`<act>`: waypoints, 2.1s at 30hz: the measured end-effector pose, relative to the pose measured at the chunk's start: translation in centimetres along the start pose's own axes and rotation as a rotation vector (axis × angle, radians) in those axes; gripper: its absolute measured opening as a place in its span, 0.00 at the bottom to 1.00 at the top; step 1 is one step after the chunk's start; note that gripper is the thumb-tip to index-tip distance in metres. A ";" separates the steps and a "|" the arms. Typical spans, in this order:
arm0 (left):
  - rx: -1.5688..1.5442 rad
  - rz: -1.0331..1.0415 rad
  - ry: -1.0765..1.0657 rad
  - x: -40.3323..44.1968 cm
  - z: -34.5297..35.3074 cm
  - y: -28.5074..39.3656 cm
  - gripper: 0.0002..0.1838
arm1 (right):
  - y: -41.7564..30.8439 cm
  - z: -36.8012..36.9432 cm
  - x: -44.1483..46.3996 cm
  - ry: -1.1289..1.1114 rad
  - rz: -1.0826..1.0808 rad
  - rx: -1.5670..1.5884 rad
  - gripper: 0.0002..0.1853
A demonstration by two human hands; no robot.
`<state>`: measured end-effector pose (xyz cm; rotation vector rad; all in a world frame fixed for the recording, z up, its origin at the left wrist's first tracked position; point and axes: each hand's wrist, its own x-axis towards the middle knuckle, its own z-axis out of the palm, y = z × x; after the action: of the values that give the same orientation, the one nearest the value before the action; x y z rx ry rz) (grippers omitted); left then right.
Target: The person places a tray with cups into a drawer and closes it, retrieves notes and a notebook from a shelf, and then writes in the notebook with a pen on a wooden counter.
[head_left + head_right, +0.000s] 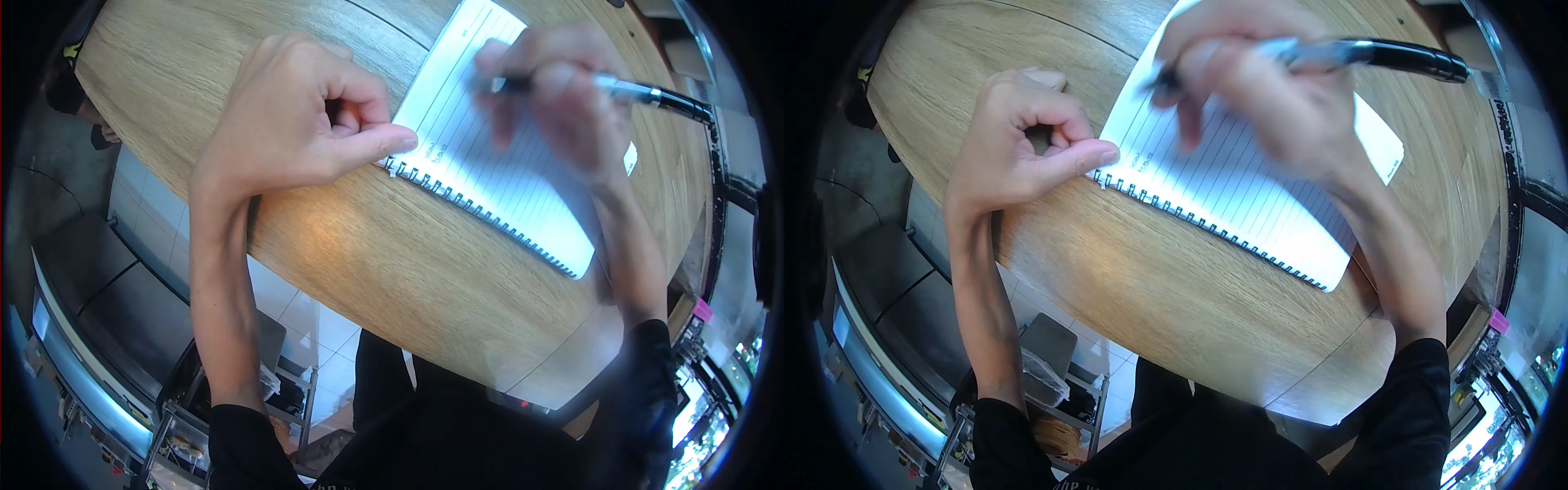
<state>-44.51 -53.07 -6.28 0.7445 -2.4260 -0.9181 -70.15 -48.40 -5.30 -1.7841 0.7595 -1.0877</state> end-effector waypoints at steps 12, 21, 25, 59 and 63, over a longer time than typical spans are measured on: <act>0.038 0.010 0.015 0.0 0.1 -0.2 0.12 | -2.5 1.1 1.0 -0.224 -0.198 -0.226 0.10; 0.015 0.010 0.019 -0.1 0.2 -0.3 0.11 | -0.3 0.8 1.1 -0.250 -0.289 -0.271 0.11; 0.023 0.020 0.000 -0.1 0.1 -0.4 0.11 | -0.1 0.3 0.4 -0.244 -0.198 -0.250 0.07; 0.093 0.031 0.068 0.2 1.0 -0.6 0.21 | 1.0 -1.7 -1.1 -0.278 -0.124 -0.226 0.16; 0.158 -0.041 0.032 0.7 1.1 -1.0 0.21 | 3.8 -1.3 0.0 -0.337 -0.184 -0.159 0.17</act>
<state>-45.32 -53.62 -7.58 0.8609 -2.4847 -0.7298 -71.52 -50.47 -8.46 -2.1373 0.4943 -0.8274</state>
